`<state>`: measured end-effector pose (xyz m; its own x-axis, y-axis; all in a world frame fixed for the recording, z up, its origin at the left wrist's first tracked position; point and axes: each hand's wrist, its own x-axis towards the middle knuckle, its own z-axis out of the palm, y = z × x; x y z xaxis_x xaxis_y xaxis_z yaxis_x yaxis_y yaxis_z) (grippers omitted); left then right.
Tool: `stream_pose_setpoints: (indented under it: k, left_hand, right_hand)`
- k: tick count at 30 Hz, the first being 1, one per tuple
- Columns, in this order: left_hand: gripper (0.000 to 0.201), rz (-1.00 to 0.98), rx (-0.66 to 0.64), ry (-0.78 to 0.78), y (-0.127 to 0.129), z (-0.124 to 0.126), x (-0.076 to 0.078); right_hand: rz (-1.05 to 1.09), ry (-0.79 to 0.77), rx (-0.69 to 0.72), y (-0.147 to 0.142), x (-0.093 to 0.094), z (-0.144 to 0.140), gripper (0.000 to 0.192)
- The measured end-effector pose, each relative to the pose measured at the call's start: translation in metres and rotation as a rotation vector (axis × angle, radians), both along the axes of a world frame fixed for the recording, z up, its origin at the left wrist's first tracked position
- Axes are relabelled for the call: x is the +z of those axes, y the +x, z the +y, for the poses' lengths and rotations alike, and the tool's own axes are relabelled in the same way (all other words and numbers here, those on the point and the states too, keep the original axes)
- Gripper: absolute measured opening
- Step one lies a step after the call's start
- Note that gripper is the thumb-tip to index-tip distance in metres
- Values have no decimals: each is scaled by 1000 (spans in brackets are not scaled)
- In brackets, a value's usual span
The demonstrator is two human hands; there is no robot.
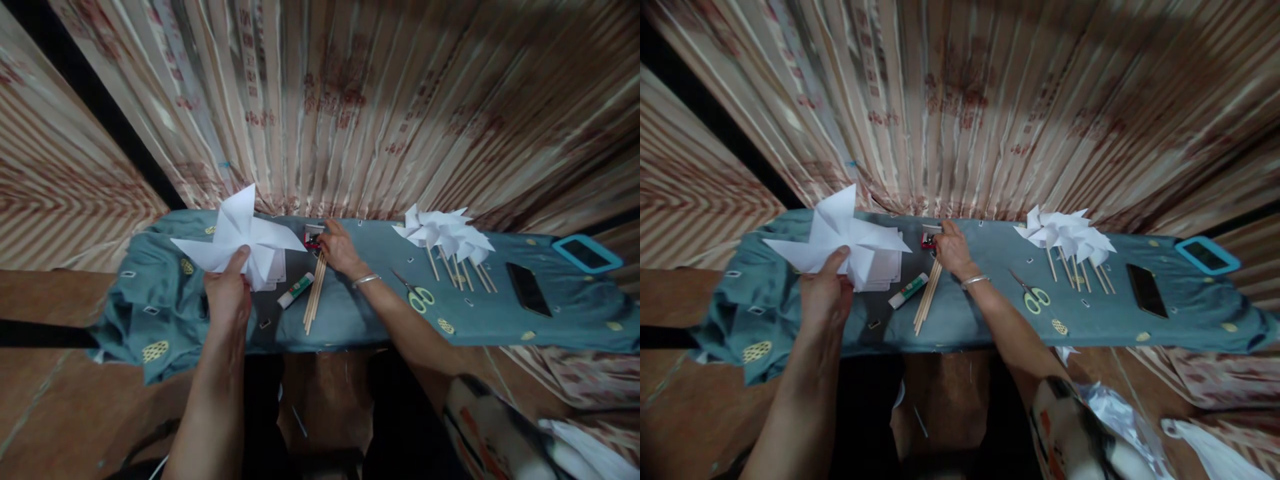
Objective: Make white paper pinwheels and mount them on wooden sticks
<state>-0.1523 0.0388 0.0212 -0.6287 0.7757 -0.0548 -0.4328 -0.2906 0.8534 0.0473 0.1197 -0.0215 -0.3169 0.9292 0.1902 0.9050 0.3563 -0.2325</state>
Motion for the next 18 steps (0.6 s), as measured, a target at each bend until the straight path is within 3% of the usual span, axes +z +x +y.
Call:
stream_pose_setpoints:
  k: [5, 18]
  left_hand:
    - [25, 9, 18, -21, 3, 2, -3]
    - [26, 31, 24, -38, 4, 4, -8]
  right_hand:
    - [-209, -32, 41, -9, 9, 20, 30]
    - [-257, -97, 47, -12, 3, 46, 19]
